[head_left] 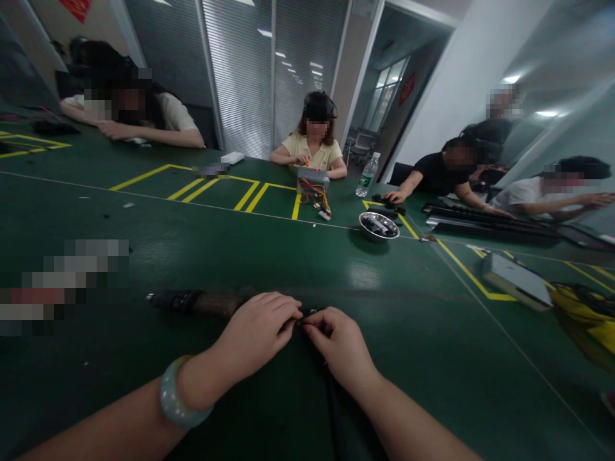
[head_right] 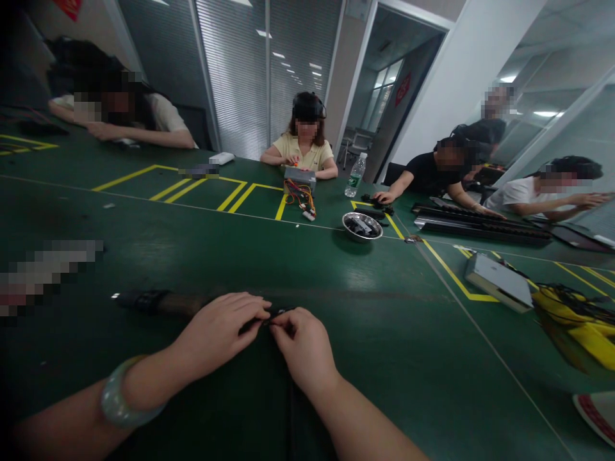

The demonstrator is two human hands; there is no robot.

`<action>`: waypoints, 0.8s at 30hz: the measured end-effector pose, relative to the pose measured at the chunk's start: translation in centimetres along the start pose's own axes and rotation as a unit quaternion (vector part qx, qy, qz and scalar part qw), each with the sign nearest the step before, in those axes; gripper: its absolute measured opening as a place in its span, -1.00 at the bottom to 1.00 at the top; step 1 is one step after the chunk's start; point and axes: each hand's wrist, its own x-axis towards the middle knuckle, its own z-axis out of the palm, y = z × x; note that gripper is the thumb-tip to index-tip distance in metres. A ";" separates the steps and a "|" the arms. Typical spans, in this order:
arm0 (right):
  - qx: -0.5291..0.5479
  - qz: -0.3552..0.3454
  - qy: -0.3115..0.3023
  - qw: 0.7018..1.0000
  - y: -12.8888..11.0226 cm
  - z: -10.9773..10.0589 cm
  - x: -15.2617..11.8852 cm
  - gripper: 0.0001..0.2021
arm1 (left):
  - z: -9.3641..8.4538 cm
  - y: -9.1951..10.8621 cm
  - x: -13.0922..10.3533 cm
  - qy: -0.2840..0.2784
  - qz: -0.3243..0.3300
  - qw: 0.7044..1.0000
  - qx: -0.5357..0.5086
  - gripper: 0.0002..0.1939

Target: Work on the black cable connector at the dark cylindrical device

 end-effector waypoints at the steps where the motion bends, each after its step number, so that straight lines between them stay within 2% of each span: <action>1: -0.005 0.009 0.006 1.000 0.0 0.0 0.0 -0.91 | 0.0 0.0 0.0 0.001 0.000 1.000 0.001 -0.79; 7: -0.033 0.028 0.020 0.999 0.3 0.0 0.1 -0.93 | -0.2 0.3 -0.1 0.005 -0.003 1.000 -0.003 -0.81; 18: 0.012 0.026 -0.003 1.000 -0.2 -0.1 0.2 -0.93 | -0.3 0.2 -0.1 -0.005 -0.014 1.000 -0.019 -0.81; 24: 0.002 0.024 -0.009 1.000 -0.1 -0.1 0.2 -0.91 | -0.3 0.3 0.0 -0.004 -0.016 1.000 -0.021 -0.77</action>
